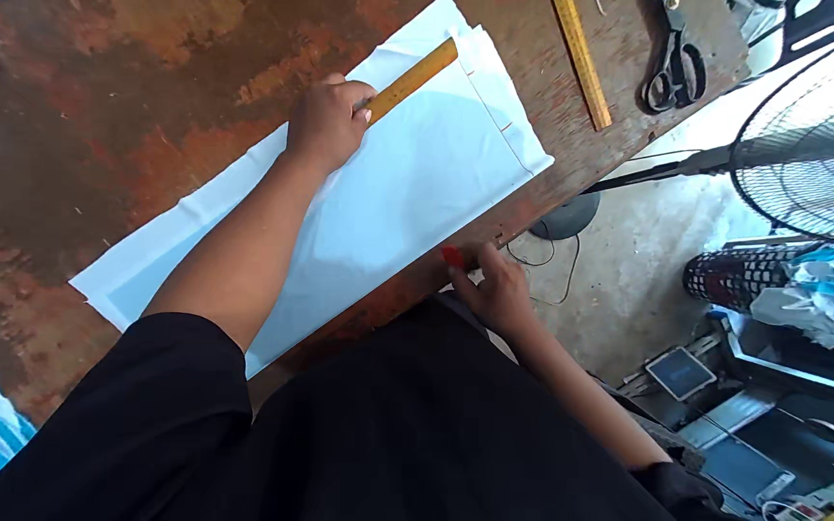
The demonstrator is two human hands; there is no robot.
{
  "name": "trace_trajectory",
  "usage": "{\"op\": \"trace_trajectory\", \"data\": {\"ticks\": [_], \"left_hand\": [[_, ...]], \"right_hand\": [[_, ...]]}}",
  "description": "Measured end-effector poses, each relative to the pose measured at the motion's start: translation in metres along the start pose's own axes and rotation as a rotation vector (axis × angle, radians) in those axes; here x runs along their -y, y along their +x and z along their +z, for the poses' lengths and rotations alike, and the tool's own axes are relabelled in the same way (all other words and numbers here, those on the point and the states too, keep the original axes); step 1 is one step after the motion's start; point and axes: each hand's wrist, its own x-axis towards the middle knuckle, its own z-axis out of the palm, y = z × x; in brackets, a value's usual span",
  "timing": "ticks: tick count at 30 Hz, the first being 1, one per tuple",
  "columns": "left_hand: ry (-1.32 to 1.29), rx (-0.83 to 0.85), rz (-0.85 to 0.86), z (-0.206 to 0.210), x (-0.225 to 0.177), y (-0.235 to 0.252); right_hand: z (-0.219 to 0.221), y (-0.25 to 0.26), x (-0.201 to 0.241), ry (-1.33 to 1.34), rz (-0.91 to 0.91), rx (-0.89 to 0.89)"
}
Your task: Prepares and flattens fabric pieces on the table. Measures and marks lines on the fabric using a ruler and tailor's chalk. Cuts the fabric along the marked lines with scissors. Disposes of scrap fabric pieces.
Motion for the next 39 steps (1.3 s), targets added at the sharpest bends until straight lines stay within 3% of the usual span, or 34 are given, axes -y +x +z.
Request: {"op": "trace_trajectory", "data": {"ticks": [4, 8, 13, 26, 29, 33, 36, 39], "left_hand": [[0.021, 0.160, -0.065, -0.019, -0.008, 0.016], [0.086, 0.304, -0.011, -0.032, -0.008, 0.034], [0.088, 0.352, 0.040, -0.034, -0.004, 0.042], [0.002, 0.315, 0.019, -0.029, 0.001, 0.038], [-0.002, 0.297, 0.036, -0.027, 0.002, 0.040], [0.062, 0.284, 0.027, -0.026, -0.002, 0.036], [-0.101, 0.186, -0.031, -0.030, -0.017, 0.018], [-0.660, 0.014, -0.219, -0.028, -0.043, -0.028]], "right_hand": [[0.017, 0.071, 0.003, -0.063, -0.101, -0.092], [0.048, 0.148, 0.013, -0.109, -0.157, -0.078], [0.067, 0.186, 0.015, -0.197, -0.175, -0.046], [0.074, 0.187, 0.016, -0.340, -0.159, -0.029], [0.049, 0.199, 0.040, -0.408, -0.092, 0.185], [0.019, 0.181, 0.059, -0.429, -0.114, 0.114], [-0.006, 0.136, 0.045, -0.198, 0.008, 0.196], [-0.017, 0.070, 0.013, 0.391, 0.142, 0.296]]}}
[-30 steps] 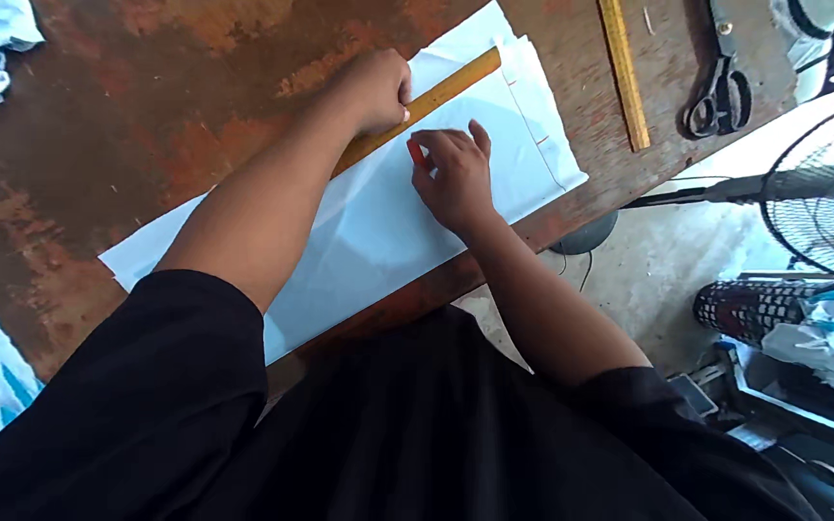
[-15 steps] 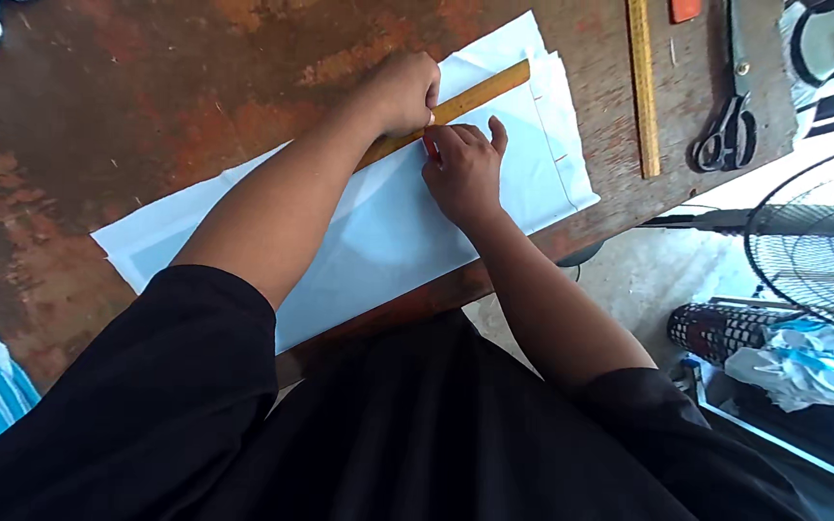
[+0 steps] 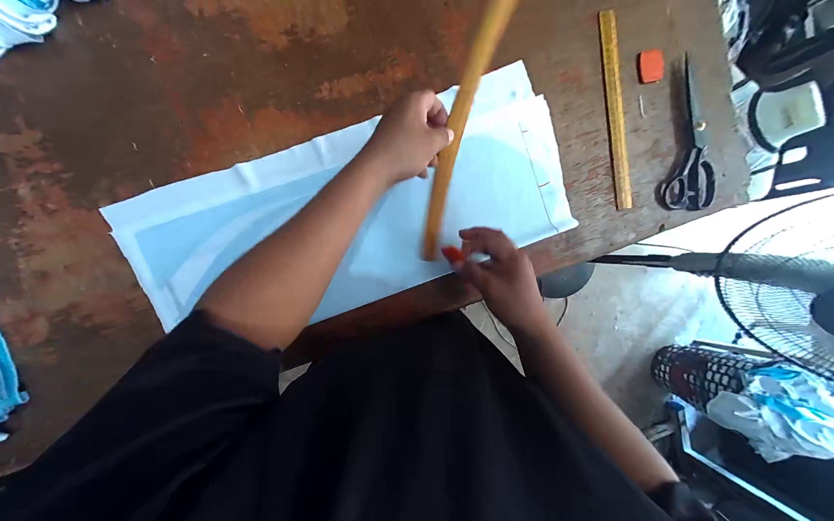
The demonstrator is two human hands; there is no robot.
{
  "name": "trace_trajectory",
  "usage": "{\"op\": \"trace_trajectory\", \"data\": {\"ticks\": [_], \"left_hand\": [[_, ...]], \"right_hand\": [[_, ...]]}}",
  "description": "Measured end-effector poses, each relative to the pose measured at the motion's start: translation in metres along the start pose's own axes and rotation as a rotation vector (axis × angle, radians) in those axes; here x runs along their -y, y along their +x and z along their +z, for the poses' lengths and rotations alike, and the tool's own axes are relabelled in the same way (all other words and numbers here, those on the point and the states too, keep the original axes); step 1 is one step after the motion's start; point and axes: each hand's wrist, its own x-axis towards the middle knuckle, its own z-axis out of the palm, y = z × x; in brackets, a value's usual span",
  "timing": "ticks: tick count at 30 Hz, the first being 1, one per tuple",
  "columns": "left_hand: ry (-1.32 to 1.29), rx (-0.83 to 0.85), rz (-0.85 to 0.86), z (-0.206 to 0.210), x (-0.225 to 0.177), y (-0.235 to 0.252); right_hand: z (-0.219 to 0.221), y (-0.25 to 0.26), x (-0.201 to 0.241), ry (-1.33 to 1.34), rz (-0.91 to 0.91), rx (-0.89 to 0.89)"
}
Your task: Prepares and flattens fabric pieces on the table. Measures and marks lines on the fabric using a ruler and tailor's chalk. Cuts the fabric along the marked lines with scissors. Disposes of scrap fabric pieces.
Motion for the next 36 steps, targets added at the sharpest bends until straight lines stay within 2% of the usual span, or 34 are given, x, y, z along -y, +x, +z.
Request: {"op": "trace_trajectory", "data": {"ticks": [2, 4, 6, 10, 13, 15, 19, 23, 28, 36], "left_hand": [[-0.335, -0.088, -0.115, 0.025, 0.006, -0.037], [-0.439, -0.118, -0.226, 0.049, 0.015, -0.067], [-0.286, -0.120, -0.313, 0.067, 0.023, -0.087], [0.187, -0.200, -0.321, 0.079, 0.030, -0.099], [0.447, -0.321, -0.129, 0.071, 0.040, -0.088], [0.606, -0.310, -0.034, 0.064, 0.053, -0.081], [0.817, -0.209, -0.012, 0.057, 0.068, -0.075], [0.858, -0.194, 0.031, 0.052, 0.071, -0.072], [0.870, -0.156, 0.041, 0.050, 0.068, -0.064], [0.817, -0.145, 0.041, 0.043, 0.071, -0.051]], "right_hand": [[0.003, -0.036, -0.025, 0.413, 0.097, 0.055], [0.001, -0.057, -0.042, 0.567, 0.182, 0.108], [-0.005, -0.070, -0.054, 0.556, 0.220, 0.204], [-0.007, -0.082, -0.073, 0.552, 0.259, 0.320], [-0.005, -0.078, -0.080, 0.528, 0.254, 0.382], [-0.009, -0.077, -0.083, 0.510, 0.253, 0.435], [-0.025, -0.077, -0.088, 0.444, 0.229, 0.476], [-0.045, -0.076, -0.092, 0.334, 0.184, 0.386], [-0.062, -0.042, -0.067, 0.295, 0.103, 0.363], [-0.034, 0.083, -0.013, 0.062, -0.008, 0.159]]}}
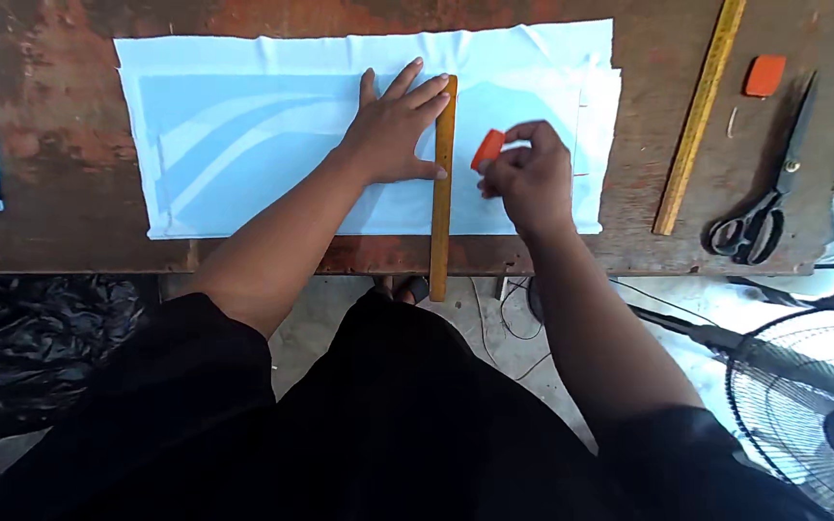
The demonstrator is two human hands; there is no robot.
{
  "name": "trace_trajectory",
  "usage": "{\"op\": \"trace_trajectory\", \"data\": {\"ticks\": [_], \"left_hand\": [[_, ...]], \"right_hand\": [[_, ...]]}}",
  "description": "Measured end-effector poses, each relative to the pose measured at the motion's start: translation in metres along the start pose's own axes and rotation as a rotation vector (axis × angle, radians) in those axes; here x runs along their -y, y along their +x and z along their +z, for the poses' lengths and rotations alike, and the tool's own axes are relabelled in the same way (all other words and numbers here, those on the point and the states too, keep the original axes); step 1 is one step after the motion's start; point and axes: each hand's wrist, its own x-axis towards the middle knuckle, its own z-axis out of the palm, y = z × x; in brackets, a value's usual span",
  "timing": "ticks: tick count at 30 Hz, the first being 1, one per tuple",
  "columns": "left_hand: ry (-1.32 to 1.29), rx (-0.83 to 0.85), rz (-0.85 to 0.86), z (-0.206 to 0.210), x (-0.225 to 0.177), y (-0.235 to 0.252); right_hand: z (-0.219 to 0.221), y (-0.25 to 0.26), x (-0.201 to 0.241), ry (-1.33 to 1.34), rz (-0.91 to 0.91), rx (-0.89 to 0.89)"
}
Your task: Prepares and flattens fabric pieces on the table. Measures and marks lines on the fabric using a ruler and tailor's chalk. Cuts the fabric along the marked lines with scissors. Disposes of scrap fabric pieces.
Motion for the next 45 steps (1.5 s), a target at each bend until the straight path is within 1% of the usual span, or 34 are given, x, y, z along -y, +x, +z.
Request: {"op": "trace_trajectory", "data": {"ticks": [2, 5, 9, 15, 17, 19, 21, 23, 24, 26, 28, 29, 32, 40, 41, 42, 43, 44, 45], "left_hand": [[-0.014, -0.002, 0.004, 0.001, 0.002, 0.000], [-0.019, -0.017, 0.007, 0.003, 0.003, 0.001], [-0.041, -0.008, -0.010, 0.002, 0.002, 0.000], [-0.064, 0.057, -0.038, -0.008, -0.005, 0.001], [-0.064, 0.073, -0.040, -0.011, -0.006, 0.002], [-0.074, 0.083, -0.042, -0.011, -0.007, 0.002], [-0.071, 0.081, -0.040, -0.012, -0.007, 0.004], [-0.076, 0.090, -0.041, -0.014, -0.007, 0.003], [-0.078, 0.095, -0.041, -0.012, -0.008, 0.001], [-0.071, 0.088, -0.046, -0.012, -0.009, 0.002], [-0.070, 0.094, -0.062, -0.013, -0.010, 0.002], [-0.073, 0.097, -0.069, -0.013, -0.011, 0.002], [-0.077, 0.103, -0.076, -0.013, -0.011, 0.003], [-0.067, 0.103, -0.131, -0.014, -0.016, 0.004], [-0.065, 0.108, -0.143, -0.015, -0.018, 0.004], [-0.063, 0.113, -0.154, -0.016, -0.020, 0.005], [-0.055, 0.119, -0.167, -0.017, -0.022, 0.005], [-0.041, 0.131, -0.185, -0.019, -0.026, 0.006], [-0.023, 0.143, -0.205, -0.021, -0.031, 0.008]], "right_hand": [[0.006, 0.029, 0.006, -0.076, 0.021, -0.026], [0.016, 0.060, 0.012, -0.264, 0.060, -0.029], [0.026, 0.079, 0.022, -0.482, 0.067, -0.005], [0.027, 0.110, 0.035, -0.612, 0.072, -0.005], [0.030, 0.104, 0.036, -0.645, 0.055, -0.007], [0.030, 0.081, 0.034, -0.665, 0.030, 0.034], [0.025, 0.058, 0.032, -0.677, 0.032, 0.080], [0.015, 0.051, 0.035, -0.698, 0.031, 0.130], [0.010, 0.052, 0.036, -0.722, -0.003, 0.140], [0.001, 0.068, 0.034, -0.783, -0.176, 0.150], [-0.007, 0.083, 0.027, -0.823, -0.330, 0.227], [-0.010, 0.087, 0.022, -0.834, -0.379, 0.277], [-0.015, 0.093, 0.009, -0.875, -0.459, 0.356], [-0.019, 0.100, -0.002, -0.886, -0.657, 0.406], [-0.019, 0.100, 0.003, -0.927, -0.649, 0.436], [-0.018, 0.099, 0.016, -1.012, -0.588, 0.482], [-0.017, 0.095, 0.035, -1.114, -0.488, 0.526], [-0.016, 0.092, 0.055, -1.188, -0.414, 0.524], [-0.018, 0.089, 0.071, -1.216, -0.389, 0.467]]}}
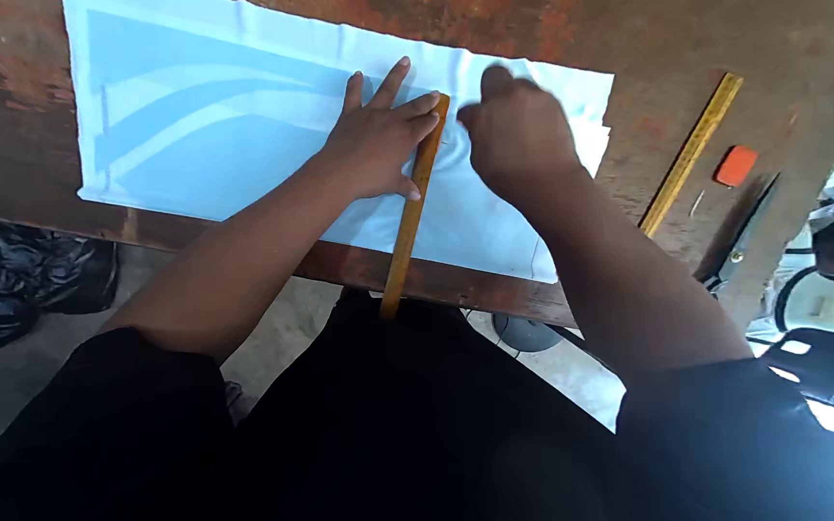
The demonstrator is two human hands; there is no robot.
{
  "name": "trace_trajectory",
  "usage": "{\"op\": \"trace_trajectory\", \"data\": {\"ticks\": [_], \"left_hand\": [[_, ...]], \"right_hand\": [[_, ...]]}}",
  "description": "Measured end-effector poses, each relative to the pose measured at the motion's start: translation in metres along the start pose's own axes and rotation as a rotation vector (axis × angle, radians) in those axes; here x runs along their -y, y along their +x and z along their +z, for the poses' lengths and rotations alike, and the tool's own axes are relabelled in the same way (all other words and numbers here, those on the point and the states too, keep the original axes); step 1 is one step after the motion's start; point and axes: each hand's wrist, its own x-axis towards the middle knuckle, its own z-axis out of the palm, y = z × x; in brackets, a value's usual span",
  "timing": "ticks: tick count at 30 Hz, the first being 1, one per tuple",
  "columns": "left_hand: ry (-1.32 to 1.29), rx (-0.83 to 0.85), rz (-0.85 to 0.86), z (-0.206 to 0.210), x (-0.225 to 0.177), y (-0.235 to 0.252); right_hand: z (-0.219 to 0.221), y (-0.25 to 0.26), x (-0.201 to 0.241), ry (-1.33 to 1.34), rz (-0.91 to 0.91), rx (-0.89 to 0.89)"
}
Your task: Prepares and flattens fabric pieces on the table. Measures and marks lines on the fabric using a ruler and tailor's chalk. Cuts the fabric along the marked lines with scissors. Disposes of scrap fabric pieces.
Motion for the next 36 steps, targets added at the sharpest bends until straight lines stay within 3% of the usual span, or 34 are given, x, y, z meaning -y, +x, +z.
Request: {"op": "trace_trajectory", "data": {"ticks": [4, 6, 9, 12, 14, 17, 21, 24, 32, 36], "left_hand": [[0.015, -0.053, -0.126, -0.002, -0.032, -0.012], [-0.035, -0.105, -0.264, 0.006, -0.063, -0.029], [-0.226, -0.083, -0.562, 0.024, -0.095, -0.044], [-0.437, -0.217, -0.684, 0.042, -0.100, -0.044], [-0.571, -0.271, -0.650, 0.040, -0.103, -0.045], [-0.638, -0.228, -0.462, 0.018, -0.107, -0.045], [-0.381, -0.176, -0.199, 0.008, -0.099, -0.025], [-0.272, -0.239, -0.057, 0.022, -0.083, -0.006], [-0.175, -0.371, 0.052, 0.040, -0.068, 0.014], [-0.050, -0.454, 0.000, 0.043, -0.075, 0.015]], "right_hand": [[-0.028, -0.023, -0.031, 0.073, 0.057, -0.345], [-0.019, -0.043, -0.060, 0.122, 0.112, -0.354], [0.028, -0.087, -0.103, 0.250, 0.147, -0.279], [0.099, -0.137, -0.124, 0.393, 0.069, -0.450], [0.134, -0.158, -0.126, 0.456, -0.017, -0.618], [0.148, -0.160, -0.124, 0.493, -0.100, -0.760], [0.139, -0.133, -0.133, 0.436, -0.217, -0.739], [0.137, -0.115, -0.145, 0.366, -0.242, -0.645], [0.144, -0.109, -0.152, 0.309, -0.175, -0.568], [0.146, -0.109, -0.152, 0.304, -0.161, -0.582]]}}
